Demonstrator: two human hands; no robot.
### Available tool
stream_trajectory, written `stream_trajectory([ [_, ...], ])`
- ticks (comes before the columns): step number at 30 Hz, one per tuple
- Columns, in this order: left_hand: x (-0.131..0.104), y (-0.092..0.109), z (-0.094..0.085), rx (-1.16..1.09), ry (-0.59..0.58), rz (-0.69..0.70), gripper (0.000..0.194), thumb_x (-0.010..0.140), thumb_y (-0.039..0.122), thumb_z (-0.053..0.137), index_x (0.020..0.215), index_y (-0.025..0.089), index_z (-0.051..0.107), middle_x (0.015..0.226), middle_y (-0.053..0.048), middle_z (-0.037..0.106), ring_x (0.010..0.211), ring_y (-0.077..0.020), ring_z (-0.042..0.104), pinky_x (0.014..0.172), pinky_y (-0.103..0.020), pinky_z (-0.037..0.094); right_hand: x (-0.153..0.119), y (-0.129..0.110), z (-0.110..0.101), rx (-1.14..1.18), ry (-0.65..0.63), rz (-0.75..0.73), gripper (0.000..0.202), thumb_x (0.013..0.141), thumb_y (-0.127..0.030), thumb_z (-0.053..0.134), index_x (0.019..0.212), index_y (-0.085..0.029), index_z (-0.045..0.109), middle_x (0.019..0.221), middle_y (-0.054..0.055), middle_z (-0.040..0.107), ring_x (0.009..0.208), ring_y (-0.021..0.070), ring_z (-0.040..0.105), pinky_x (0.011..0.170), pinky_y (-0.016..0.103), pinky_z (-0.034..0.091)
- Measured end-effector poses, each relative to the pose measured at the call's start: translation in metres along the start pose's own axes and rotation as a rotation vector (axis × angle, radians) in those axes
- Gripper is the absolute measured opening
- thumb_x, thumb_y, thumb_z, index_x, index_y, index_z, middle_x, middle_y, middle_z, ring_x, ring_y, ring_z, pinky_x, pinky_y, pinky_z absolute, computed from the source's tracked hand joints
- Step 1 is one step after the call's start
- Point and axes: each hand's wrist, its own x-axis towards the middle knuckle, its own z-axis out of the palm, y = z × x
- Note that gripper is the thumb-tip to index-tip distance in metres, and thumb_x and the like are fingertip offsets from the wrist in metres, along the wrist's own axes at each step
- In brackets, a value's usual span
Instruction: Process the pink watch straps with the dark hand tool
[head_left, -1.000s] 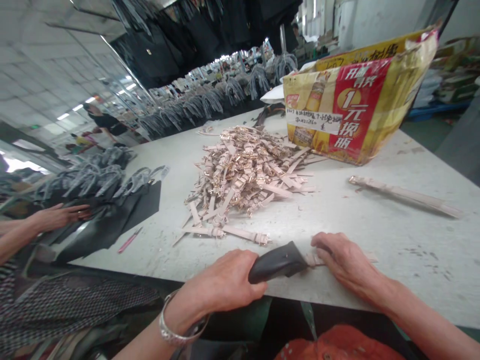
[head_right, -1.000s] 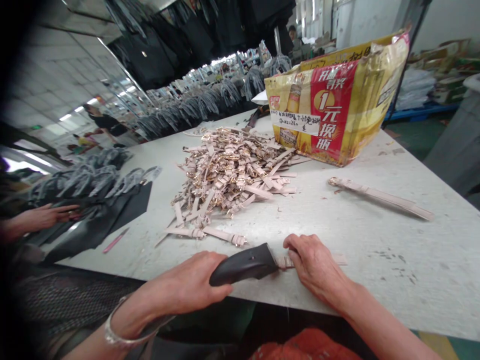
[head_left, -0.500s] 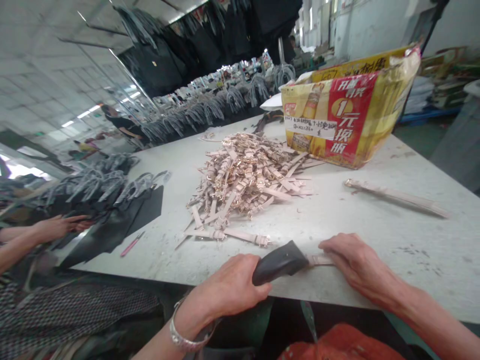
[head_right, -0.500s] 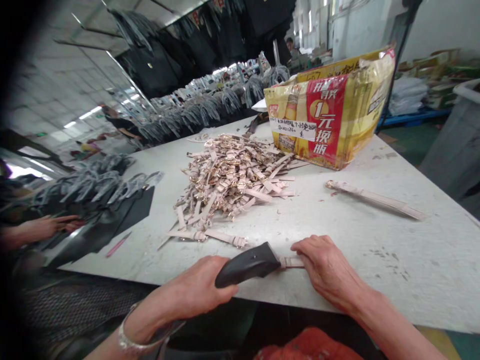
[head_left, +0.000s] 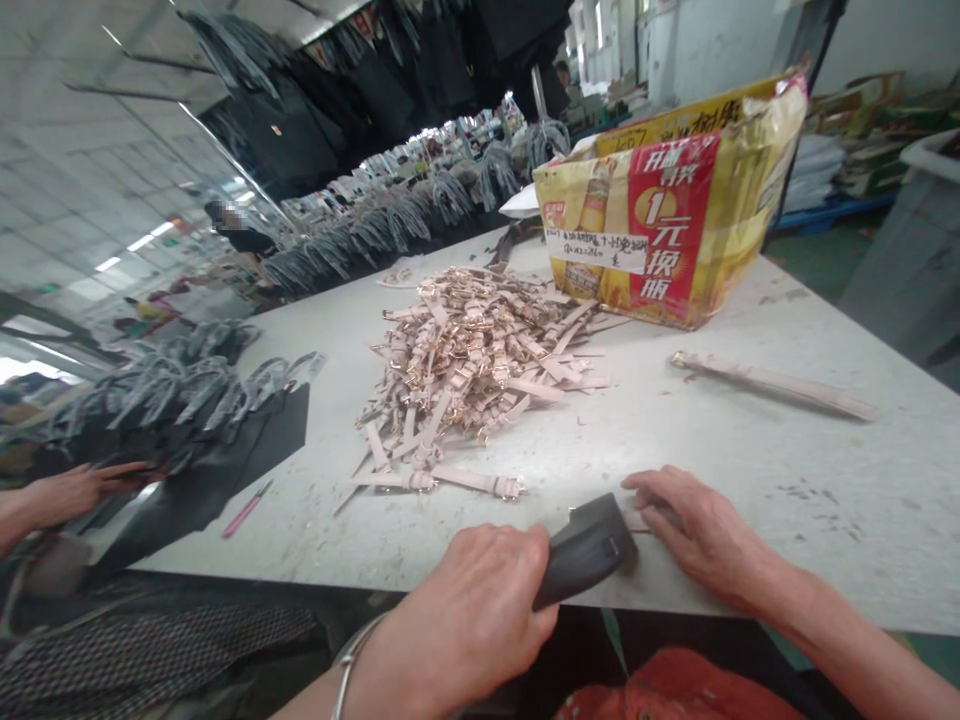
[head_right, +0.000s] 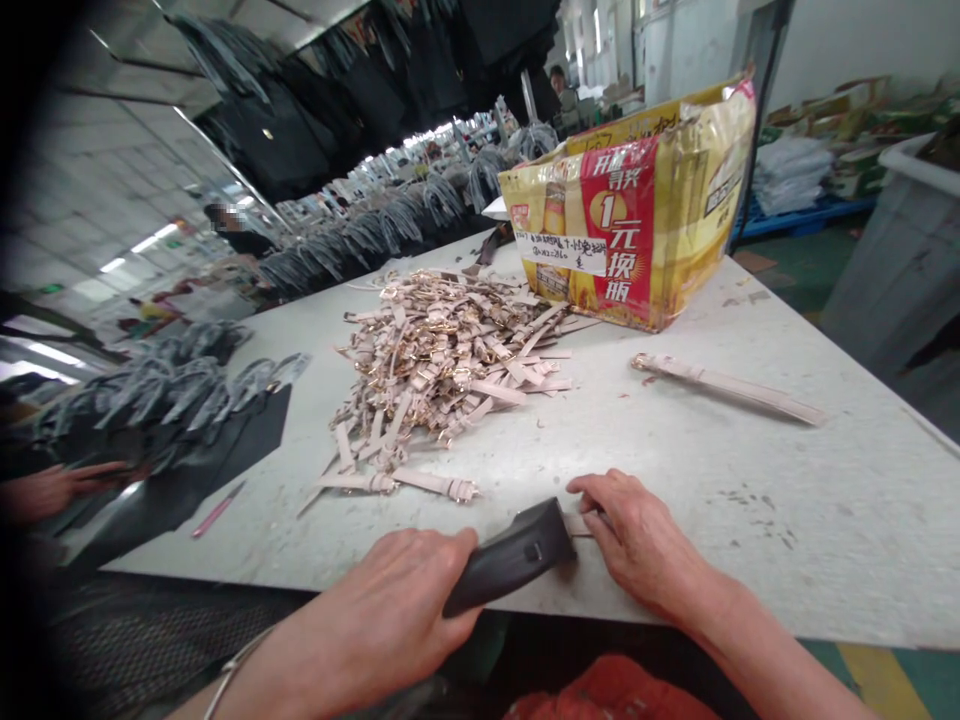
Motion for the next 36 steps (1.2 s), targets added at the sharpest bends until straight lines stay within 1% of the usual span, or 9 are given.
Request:
stream_trajectory([
  [5,0.022,0.008,-0.01,0.031,-0.015,0.016,0.022,0.083,0.034,0.049,0.095,0.018,0.059,0.091,-0.011,0.066,0.088,-0.0297,0.063,0.075,-0.039,0.047,0.0,0.003,0.002,0.054,0.02,0.036,0.037,0.083,-0.01,0.043,0.118,-0.021,0.05,0.092,0.006,0.063,0.087,0.0212,0.058,0.081,0.038,0.047],
  [9,0.026,0.009,-0.008,0.019,0.021,0.004,0.024,0.083,0.035,0.048,0.095,0.018,0.059,0.092,-0.011,0.067,0.087,-0.0301,0.064,0.073,-0.038,0.047,0.0,0.006,0.002,0.054,0.02,0.056,0.039,0.083,-0.01,0.041,0.12,-0.021,0.048,0.093,0.005,0.062,0.088,0.0209,0.058,0.081,0.038,0.048],
  [14,0.022,-0.004,0.002,-0.077,0.084,-0.08,0.023,0.084,0.039,0.046,0.09,0.021,0.06,0.086,-0.007,0.067,0.079,-0.025,0.063,0.066,-0.033,0.044,0.001,0.003,0.002,0.036,0.04,0.061,0.038,0.083,-0.012,0.042,0.119,-0.022,0.05,0.093,0.005,0.063,0.086,0.0205,0.06,0.08,0.037,0.048],
  [18,0.01,-0.014,0.004,-0.089,0.059,-0.108,0.024,0.084,0.04,0.048,0.092,0.022,0.06,0.088,-0.006,0.067,0.082,-0.0242,0.063,0.069,-0.032,0.042,0.001,0.002,0.001,0.009,0.069,0.016,0.038,0.083,-0.012,0.042,0.119,-0.021,0.052,0.09,0.005,0.064,0.084,0.0197,0.061,0.079,0.035,0.049],
  [23,0.003,-0.012,0.008,-0.028,0.041,-0.066,0.023,0.085,0.037,0.047,0.095,0.021,0.059,0.088,-0.007,0.067,0.085,-0.0264,0.063,0.072,-0.035,0.042,0.001,0.003,0.002,-0.008,0.056,0.018,0.039,0.083,-0.011,0.042,0.12,-0.022,0.052,0.091,0.005,0.064,0.086,0.0202,0.06,0.08,0.036,0.049],
  [27,0.016,-0.002,0.009,-0.027,0.097,-0.007,0.021,0.084,0.034,0.048,0.094,0.02,0.059,0.087,-0.007,0.067,0.085,-0.0267,0.063,0.071,-0.034,0.043,0.001,0.004,0.003,0.005,0.048,0.031,0.037,0.085,-0.014,0.041,0.12,-0.021,0.051,0.091,0.005,0.063,0.086,0.0208,0.06,0.08,0.036,0.049],
  [30,0.028,0.0,0.005,-0.07,0.104,-0.021,0.021,0.083,0.035,0.048,0.088,0.02,0.06,0.082,-0.006,0.067,0.077,-0.0245,0.063,0.065,-0.031,0.041,0.001,0.004,0.003,0.008,0.056,0.052,0.036,0.086,-0.014,0.04,0.119,-0.021,0.051,0.092,0.005,0.063,0.085,0.0205,0.06,0.078,0.036,0.049],
  [33,0.033,-0.008,0.002,-0.174,0.104,-0.086,0.022,0.082,0.037,0.048,0.086,0.02,0.061,0.08,-0.005,0.067,0.072,-0.0208,0.063,0.06,-0.028,0.04,0.0,0.005,0.002,0.001,0.05,0.059,0.037,0.085,-0.014,0.042,0.121,-0.021,0.05,0.093,0.005,0.064,0.086,0.0206,0.06,0.079,0.036,0.049],
  [36,0.029,-0.023,-0.001,-0.25,0.131,-0.172,0.023,0.08,0.038,0.05,0.088,0.02,0.061,0.08,-0.003,0.066,0.071,-0.0188,0.062,0.059,-0.026,0.039,0.0,0.004,0.002,-0.009,0.036,0.039,0.038,0.086,-0.014,0.042,0.122,-0.021,0.05,0.093,0.005,0.063,0.088,0.0208,0.059,0.08,0.037,0.048],
])
